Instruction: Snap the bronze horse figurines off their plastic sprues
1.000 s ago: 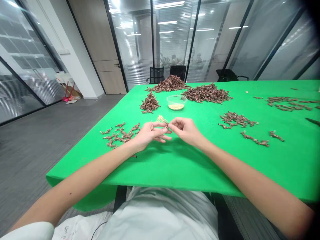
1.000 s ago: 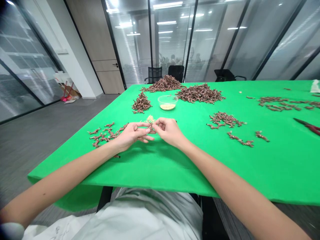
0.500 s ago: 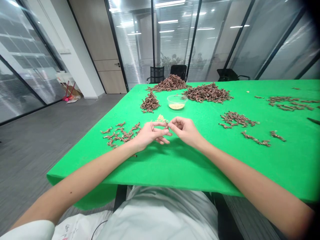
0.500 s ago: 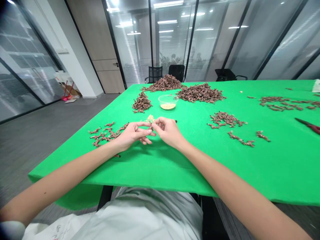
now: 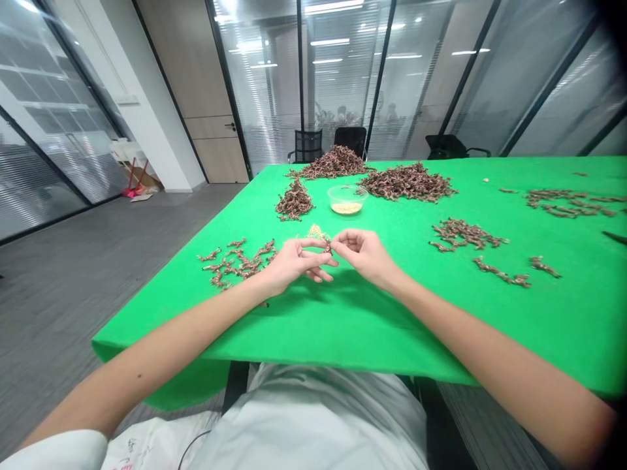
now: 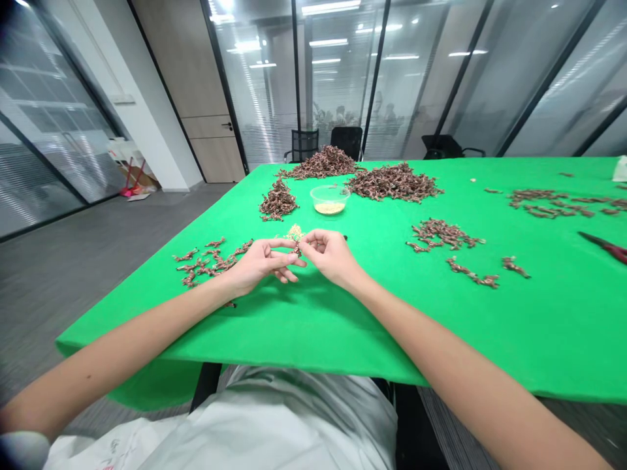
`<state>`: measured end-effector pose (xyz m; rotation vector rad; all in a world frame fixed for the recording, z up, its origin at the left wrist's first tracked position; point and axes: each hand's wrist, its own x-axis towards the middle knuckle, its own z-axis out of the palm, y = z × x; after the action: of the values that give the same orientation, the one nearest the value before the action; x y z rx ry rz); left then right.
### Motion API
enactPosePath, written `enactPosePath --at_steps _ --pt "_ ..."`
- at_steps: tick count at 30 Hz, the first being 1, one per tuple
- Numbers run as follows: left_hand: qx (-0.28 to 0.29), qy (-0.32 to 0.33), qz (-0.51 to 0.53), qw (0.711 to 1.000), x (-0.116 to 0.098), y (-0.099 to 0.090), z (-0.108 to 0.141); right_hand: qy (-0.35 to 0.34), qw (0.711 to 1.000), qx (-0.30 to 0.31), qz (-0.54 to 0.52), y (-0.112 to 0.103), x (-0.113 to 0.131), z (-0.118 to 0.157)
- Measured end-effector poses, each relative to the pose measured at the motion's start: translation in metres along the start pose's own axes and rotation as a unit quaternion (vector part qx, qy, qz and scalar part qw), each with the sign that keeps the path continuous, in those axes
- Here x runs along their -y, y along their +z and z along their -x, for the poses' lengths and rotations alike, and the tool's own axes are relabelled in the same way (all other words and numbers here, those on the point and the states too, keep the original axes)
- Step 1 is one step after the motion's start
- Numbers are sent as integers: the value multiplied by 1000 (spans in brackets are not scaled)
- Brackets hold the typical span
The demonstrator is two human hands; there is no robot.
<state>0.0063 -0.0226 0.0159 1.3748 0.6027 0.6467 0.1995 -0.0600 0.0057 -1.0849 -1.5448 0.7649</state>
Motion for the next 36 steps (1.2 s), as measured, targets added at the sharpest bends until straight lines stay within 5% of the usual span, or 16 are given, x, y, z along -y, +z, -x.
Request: enactPosePath --at_steps 13,27,36 --pt "9 -44 37 998 -5 2 2 -48 998 29 23 -3 1 -1" --pt "24 -50 43 998 -7 2 4 -199 959 55 196 -18 3 -4" --pt "2 -38 39 999 -6 0 1 -113 980 44 155 -12 3 0"
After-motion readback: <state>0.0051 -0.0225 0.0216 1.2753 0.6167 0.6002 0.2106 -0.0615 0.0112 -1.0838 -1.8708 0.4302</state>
